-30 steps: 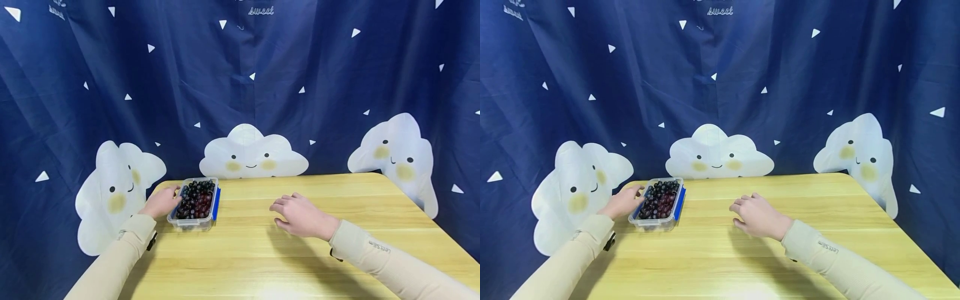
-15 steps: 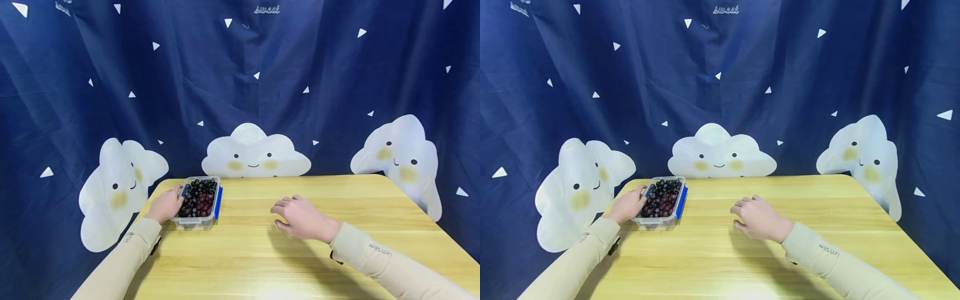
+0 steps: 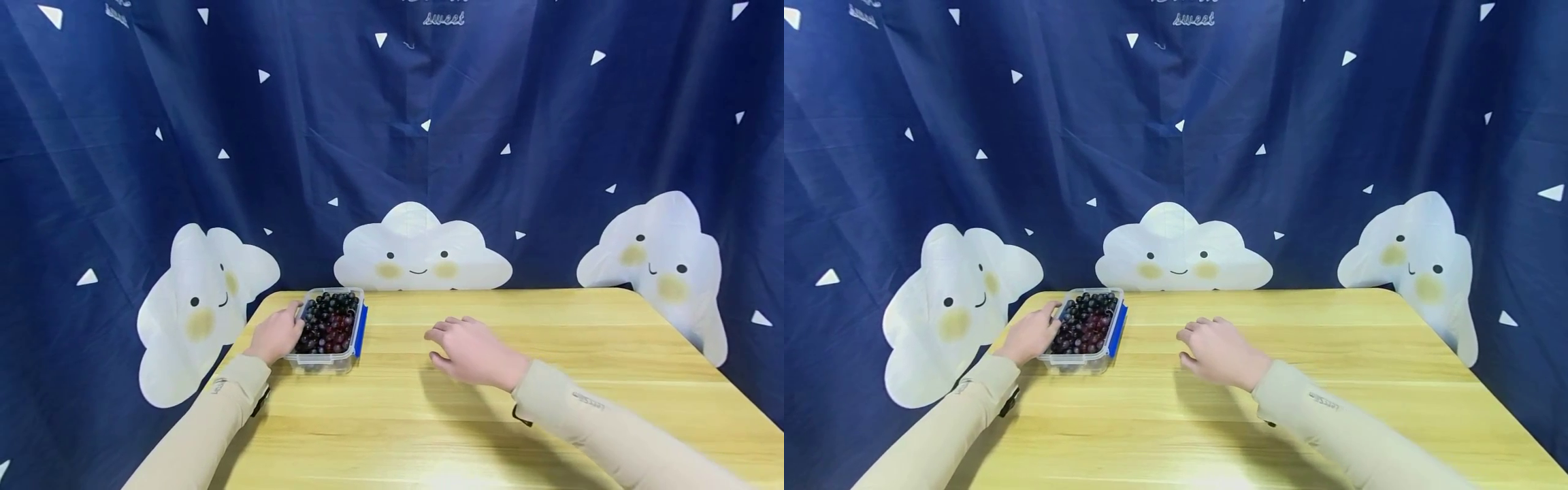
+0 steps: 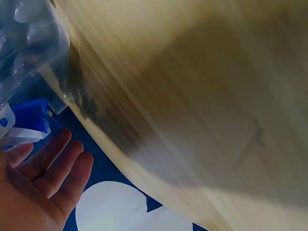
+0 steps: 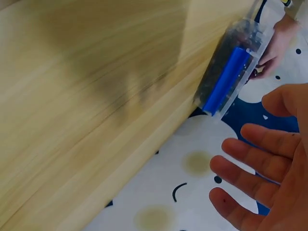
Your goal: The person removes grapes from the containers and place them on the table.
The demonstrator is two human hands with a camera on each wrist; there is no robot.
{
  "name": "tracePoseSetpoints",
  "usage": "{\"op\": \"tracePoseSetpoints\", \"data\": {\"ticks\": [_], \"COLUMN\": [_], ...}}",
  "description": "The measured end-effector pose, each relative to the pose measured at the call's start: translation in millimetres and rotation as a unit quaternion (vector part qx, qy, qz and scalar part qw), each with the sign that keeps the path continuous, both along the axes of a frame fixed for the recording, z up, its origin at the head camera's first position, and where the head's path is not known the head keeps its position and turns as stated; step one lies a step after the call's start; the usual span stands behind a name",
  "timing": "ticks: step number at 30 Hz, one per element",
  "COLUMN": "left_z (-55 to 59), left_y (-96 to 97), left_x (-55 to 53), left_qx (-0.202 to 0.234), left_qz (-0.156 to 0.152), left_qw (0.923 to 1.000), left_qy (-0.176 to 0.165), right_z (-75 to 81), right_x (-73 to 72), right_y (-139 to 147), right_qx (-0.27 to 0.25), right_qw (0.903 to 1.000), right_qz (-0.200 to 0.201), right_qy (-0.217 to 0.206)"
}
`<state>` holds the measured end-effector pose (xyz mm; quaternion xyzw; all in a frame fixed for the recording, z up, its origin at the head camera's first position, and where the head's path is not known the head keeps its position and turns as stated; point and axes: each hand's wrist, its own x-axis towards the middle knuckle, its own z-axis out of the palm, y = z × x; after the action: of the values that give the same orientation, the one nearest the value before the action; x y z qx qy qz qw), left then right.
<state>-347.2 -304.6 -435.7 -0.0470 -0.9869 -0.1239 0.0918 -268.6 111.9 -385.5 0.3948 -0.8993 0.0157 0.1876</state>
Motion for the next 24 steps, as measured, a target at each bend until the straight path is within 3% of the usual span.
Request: {"op": "tracePoseSetpoints", "data": {"ticks": [14, 24], "left_z": [-1.7, -0.3], "left_y": [1.4, 1.5], "left_x": [-0.8, 0.1], "left_qx": [0.001, -0.006], "left_qz": [0.011, 0.017], "left_qw": [0.9999, 0.9998], "left_qy": [0.000, -0.007], "right_z": [-6.3, -15.6], "right_x": [-37.9, -66.2], "right_y": [-60.8, -95.5], "right_qx": [-0.048, -0.073], "right_qw": [0.9906, 0.9818], "right_qz": [-0.083, -0.097], "right_qy": [-0.098, -0.146]}}
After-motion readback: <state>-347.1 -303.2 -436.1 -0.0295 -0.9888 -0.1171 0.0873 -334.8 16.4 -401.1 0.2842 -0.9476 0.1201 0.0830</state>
